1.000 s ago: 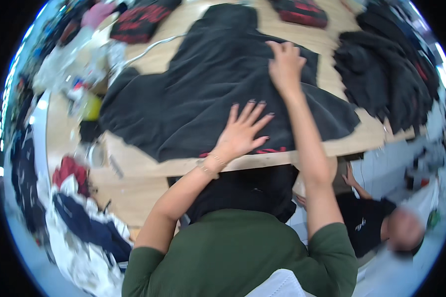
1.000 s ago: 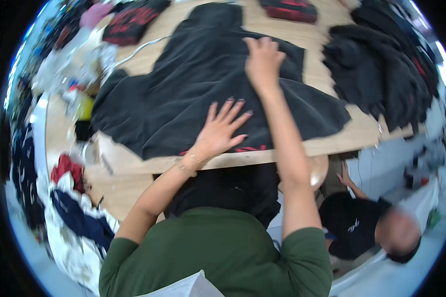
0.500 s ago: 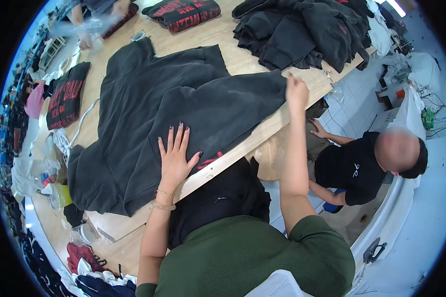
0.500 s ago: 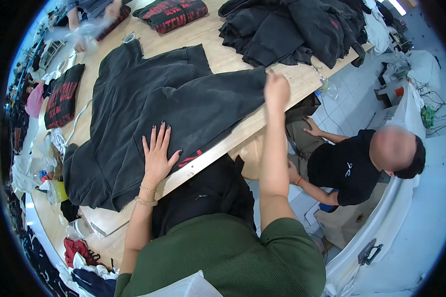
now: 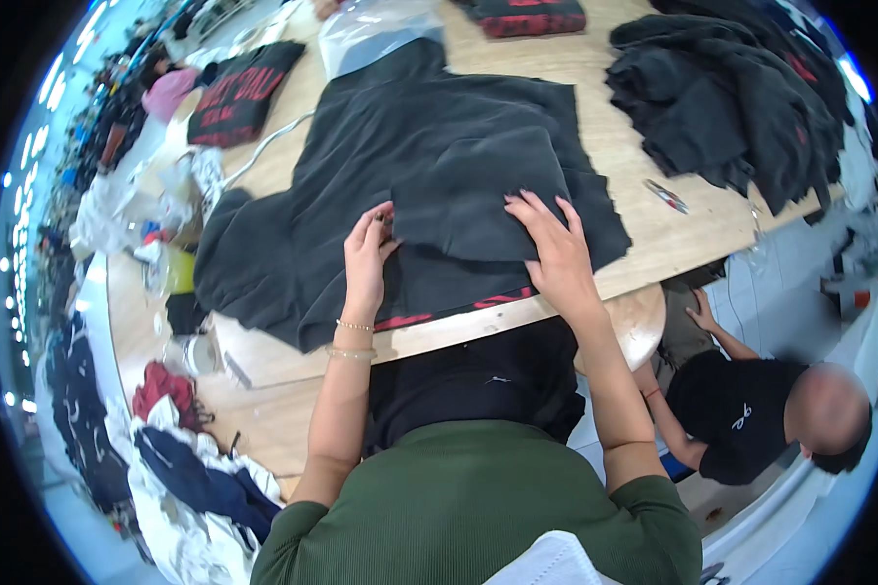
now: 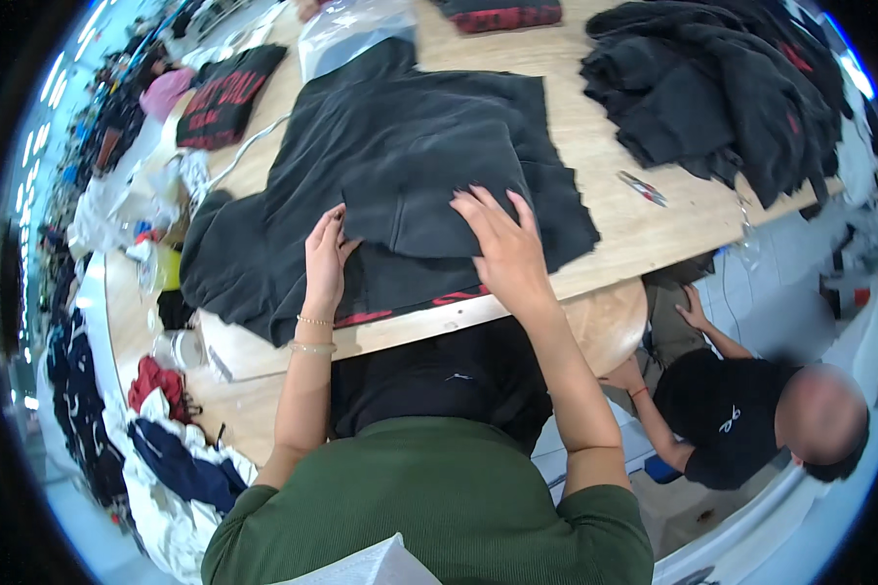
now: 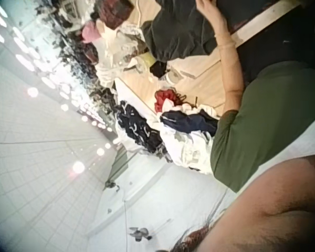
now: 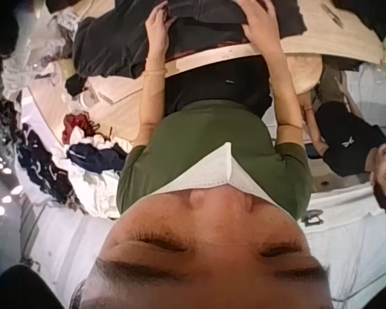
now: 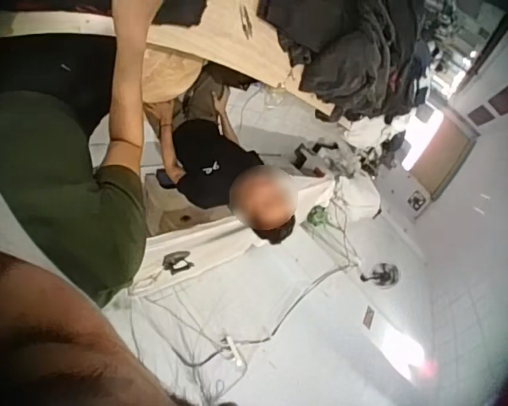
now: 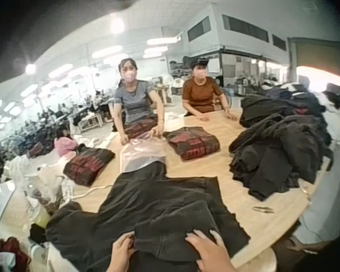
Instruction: The recorder is trimming loose threads with snips and folding black hoodies on a large work table.
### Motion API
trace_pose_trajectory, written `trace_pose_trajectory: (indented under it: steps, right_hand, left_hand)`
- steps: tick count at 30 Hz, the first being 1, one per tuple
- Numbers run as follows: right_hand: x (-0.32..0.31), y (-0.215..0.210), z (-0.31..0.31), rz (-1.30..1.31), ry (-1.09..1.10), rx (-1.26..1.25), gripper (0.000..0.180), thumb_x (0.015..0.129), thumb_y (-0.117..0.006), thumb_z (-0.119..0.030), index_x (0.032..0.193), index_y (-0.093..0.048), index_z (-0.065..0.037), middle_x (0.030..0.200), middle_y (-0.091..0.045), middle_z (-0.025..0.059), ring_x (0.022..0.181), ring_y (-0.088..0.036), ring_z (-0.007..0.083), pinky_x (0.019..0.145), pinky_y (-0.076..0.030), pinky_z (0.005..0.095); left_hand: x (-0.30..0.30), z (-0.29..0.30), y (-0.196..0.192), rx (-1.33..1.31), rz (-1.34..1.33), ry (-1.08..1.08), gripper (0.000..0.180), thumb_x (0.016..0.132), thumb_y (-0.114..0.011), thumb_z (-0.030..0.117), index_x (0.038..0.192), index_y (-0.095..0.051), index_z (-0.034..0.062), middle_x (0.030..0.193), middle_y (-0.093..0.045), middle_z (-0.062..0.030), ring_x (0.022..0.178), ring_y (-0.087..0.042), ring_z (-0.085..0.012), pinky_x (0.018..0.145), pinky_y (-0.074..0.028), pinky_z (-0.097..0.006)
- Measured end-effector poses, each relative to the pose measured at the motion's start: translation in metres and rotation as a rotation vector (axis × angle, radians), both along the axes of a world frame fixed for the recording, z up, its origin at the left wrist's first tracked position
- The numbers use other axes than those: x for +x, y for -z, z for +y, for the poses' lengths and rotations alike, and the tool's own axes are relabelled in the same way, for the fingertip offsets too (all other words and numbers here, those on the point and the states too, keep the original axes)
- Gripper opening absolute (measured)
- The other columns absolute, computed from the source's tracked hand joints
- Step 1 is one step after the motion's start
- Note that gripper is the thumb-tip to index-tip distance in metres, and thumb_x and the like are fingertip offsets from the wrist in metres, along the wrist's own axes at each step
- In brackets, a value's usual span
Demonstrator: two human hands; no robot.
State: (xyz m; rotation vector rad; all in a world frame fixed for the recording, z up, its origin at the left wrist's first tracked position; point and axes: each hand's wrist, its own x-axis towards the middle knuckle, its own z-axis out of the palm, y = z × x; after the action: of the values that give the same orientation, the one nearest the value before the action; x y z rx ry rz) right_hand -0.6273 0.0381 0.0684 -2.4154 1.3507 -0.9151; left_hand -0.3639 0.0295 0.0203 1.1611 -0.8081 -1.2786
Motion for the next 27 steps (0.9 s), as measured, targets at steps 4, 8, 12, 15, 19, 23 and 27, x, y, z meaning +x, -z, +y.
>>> trace_pose_trajectory:
  steps: [4,8,12,15,19,23,27]
  right_hand:
    - [-0.009,0.047,0.0,0.166,-0.007,0.117,0.06,0.068,-0.061,0.008,0.125,-0.054,-0.009,0.135,-0.053,0.0071,0.132,-0.042,0.0227,0.112,-0.024,0.0463]
    - [-0.002,0.045,0.0,0.141,0.002,0.146,0.06,0.068,-0.058,0.009,0.124,-0.055,-0.01,0.136,-0.052,0.0058,0.133,-0.041,0.022,0.113,-0.022,0.0456]
    - [-0.002,0.048,0.0,0.14,0.026,0.162,0.061,0.067,-0.056,0.01,0.125,-0.054,-0.01,0.136,-0.052,0.005,0.133,-0.041,0.0224,0.114,-0.021,0.045]
    - [0.001,0.046,0.002,0.132,0.031,0.165,0.061,0.067,-0.056,0.011,0.125,-0.055,-0.01,0.136,-0.052,0.0048,0.133,-0.041,0.0227,0.113,-0.021,0.045]
    - [0.002,0.045,0.004,0.128,0.032,0.171,0.061,0.067,-0.055,0.011,0.124,-0.055,-0.01,0.137,-0.051,0.0047,0.133,-0.04,0.0225,0.114,-0.021,0.0449]
    - [-0.001,0.048,0.004,0.128,0.036,0.159,0.061,0.066,-0.054,0.011,0.123,-0.055,-0.01,0.136,-0.051,0.0048,0.134,-0.04,0.0224,0.113,-0.022,0.0446]
    - [0.001,0.049,0.004,0.116,0.024,0.152,0.059,0.067,-0.053,0.01,0.123,-0.055,-0.01,0.136,-0.051,0.005,0.134,-0.04,0.0224,0.113,-0.022,0.0448]
  left_hand:
    - [0.02,0.01,-0.004,0.059,-0.133,-0.087,0.027,0.1,-0.045,0.015,0.111,-0.06,-0.0044,0.102,-0.064,-0.0093,0.09,-0.062,-0.0136,0.084,-0.051,-0.026]
    - [0.021,0.016,-0.001,0.002,-0.385,-0.123,0.022,0.094,-0.058,0.015,0.099,-0.064,-0.0049,0.085,-0.066,-0.0054,0.076,-0.062,-0.0096,0.07,-0.051,-0.024]
    - [0.007,0.015,-0.016,0.113,-0.719,-0.071,0.025,0.085,-0.069,0.018,0.091,-0.067,-0.006,0.076,-0.065,-0.0066,0.071,-0.06,-0.0082,0.066,-0.048,-0.024]
    - [0.009,0.014,-0.01,0.019,-0.934,-0.014,0.022,0.086,-0.067,0.016,0.091,-0.066,-0.0051,0.071,-0.062,-0.0046,0.065,-0.055,-0.0084,0.061,-0.044,-0.023]
    - [0.009,0.006,0.001,0.056,-0.342,-0.031,0.015,0.09,-0.061,0.012,0.089,-0.063,-0.0033,0.077,-0.062,0.0014,0.068,-0.055,-0.0049,0.056,-0.04,-0.022]
    - [-0.009,0.0,-0.01,0.187,0.204,0.009,0.014,0.089,-0.062,0.013,0.087,-0.064,-0.0012,0.082,-0.063,0.002,0.071,-0.055,-0.0043,0.059,-0.041,-0.021]
    - [-0.017,-0.006,-0.03,0.386,0.073,0.143,0.021,0.089,-0.064,0.015,0.099,-0.065,-0.0039,0.096,-0.068,-0.0089,0.084,-0.064,-0.0124,0.074,-0.051,-0.024]
